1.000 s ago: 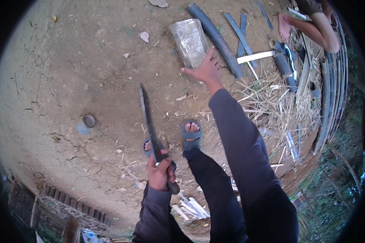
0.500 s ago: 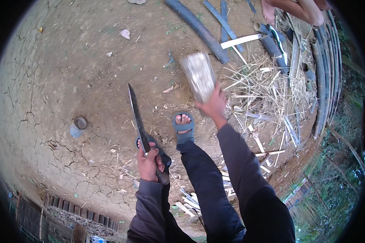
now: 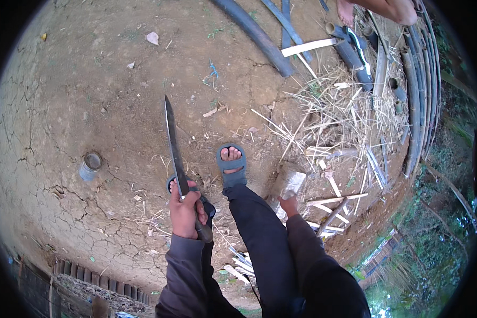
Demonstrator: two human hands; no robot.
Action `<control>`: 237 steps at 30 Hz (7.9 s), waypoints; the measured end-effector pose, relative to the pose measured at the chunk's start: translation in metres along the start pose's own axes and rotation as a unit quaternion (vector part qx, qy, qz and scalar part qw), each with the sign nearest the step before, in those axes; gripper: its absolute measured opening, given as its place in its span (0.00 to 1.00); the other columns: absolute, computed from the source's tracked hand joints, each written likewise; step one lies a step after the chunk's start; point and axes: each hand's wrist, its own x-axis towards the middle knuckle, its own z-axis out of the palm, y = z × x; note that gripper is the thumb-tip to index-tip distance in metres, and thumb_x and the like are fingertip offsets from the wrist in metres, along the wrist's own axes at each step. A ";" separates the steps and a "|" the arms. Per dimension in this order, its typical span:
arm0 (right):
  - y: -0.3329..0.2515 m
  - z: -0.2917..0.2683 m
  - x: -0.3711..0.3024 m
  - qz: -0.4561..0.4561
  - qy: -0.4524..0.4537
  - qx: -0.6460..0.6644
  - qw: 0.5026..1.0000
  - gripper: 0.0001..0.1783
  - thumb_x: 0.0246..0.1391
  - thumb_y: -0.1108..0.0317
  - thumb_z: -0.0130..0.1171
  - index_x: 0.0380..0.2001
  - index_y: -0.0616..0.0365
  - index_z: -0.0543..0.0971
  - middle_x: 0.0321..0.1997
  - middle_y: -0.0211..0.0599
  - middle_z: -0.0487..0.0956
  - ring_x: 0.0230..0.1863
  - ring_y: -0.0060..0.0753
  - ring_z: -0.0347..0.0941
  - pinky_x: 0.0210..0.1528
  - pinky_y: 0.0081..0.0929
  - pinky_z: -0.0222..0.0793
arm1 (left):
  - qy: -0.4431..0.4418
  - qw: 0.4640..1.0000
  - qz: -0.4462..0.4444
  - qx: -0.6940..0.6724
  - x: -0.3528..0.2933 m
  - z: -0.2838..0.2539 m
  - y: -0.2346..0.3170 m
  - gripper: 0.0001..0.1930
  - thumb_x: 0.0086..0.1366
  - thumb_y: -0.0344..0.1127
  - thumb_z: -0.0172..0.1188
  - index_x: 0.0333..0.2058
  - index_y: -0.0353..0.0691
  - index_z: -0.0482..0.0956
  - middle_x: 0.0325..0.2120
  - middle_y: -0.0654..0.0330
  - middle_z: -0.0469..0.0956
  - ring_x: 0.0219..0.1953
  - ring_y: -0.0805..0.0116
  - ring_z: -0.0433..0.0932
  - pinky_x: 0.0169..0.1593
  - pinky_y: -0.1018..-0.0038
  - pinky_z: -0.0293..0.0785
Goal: The person sits on the ground and uses a large knife to shave and smooth a piece of bamboo. They hold the bamboo with one hand and carefully scrape the blade along its length to remove the outer layer and flatten the surface.
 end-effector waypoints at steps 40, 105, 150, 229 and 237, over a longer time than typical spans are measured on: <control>-0.477 -0.311 -0.158 -0.786 0.321 -0.286 0.444 0.15 0.56 0.64 0.56 0.44 0.59 0.75 0.34 0.52 0.80 0.32 0.58 0.78 0.34 0.48 0.73 | 0.080 0.908 0.267 -0.312 -0.110 0.053 -0.160 0.15 0.66 0.27 0.54 0.51 0.34 0.66 0.12 0.63 0.67 0.10 0.76 0.65 0.14 0.79 0.61; -0.320 -0.157 -0.154 -0.819 -0.031 -0.538 0.196 0.19 0.66 0.54 0.46 0.40 0.62 0.74 0.28 0.58 0.78 0.31 0.63 0.76 0.33 0.54 0.69 | -0.056 0.783 0.258 -0.563 0.067 0.114 -0.299 0.10 0.72 0.37 0.40 0.48 0.41 0.61 0.24 0.58 0.72 0.11 0.69 0.67 0.12 0.74 0.59; -0.396 -0.169 -0.064 -0.765 -0.011 -0.541 0.350 0.20 0.66 0.53 0.45 0.36 0.61 0.74 0.26 0.52 0.79 0.28 0.59 0.78 0.32 0.52 0.73 | -0.009 0.826 0.220 -0.519 0.071 0.139 -0.281 0.15 0.74 0.41 0.39 0.46 0.36 0.68 0.19 0.62 0.67 0.07 0.78 0.52 0.12 0.78 0.49; -0.257 -0.146 0.168 -0.732 0.245 -0.398 0.497 0.24 0.40 0.54 0.67 0.38 0.60 0.80 0.43 0.47 0.78 0.45 0.57 0.77 0.46 0.45 0.74 | 0.000 0.826 0.359 -0.435 -0.003 0.084 -0.241 0.12 0.73 0.38 0.46 0.45 0.34 0.70 0.31 0.60 0.75 0.23 0.69 0.76 0.27 0.72 0.75; -0.395 -0.246 0.053 -0.690 0.231 -0.494 0.476 0.21 0.40 0.56 0.66 0.33 0.61 0.84 0.37 0.47 0.81 0.41 0.53 0.80 0.43 0.43 0.76 | -0.021 0.831 0.444 -0.334 -0.087 0.057 -0.199 0.15 0.73 0.30 0.43 0.55 0.31 0.59 0.42 0.46 0.76 0.38 0.57 0.82 0.43 0.65 0.83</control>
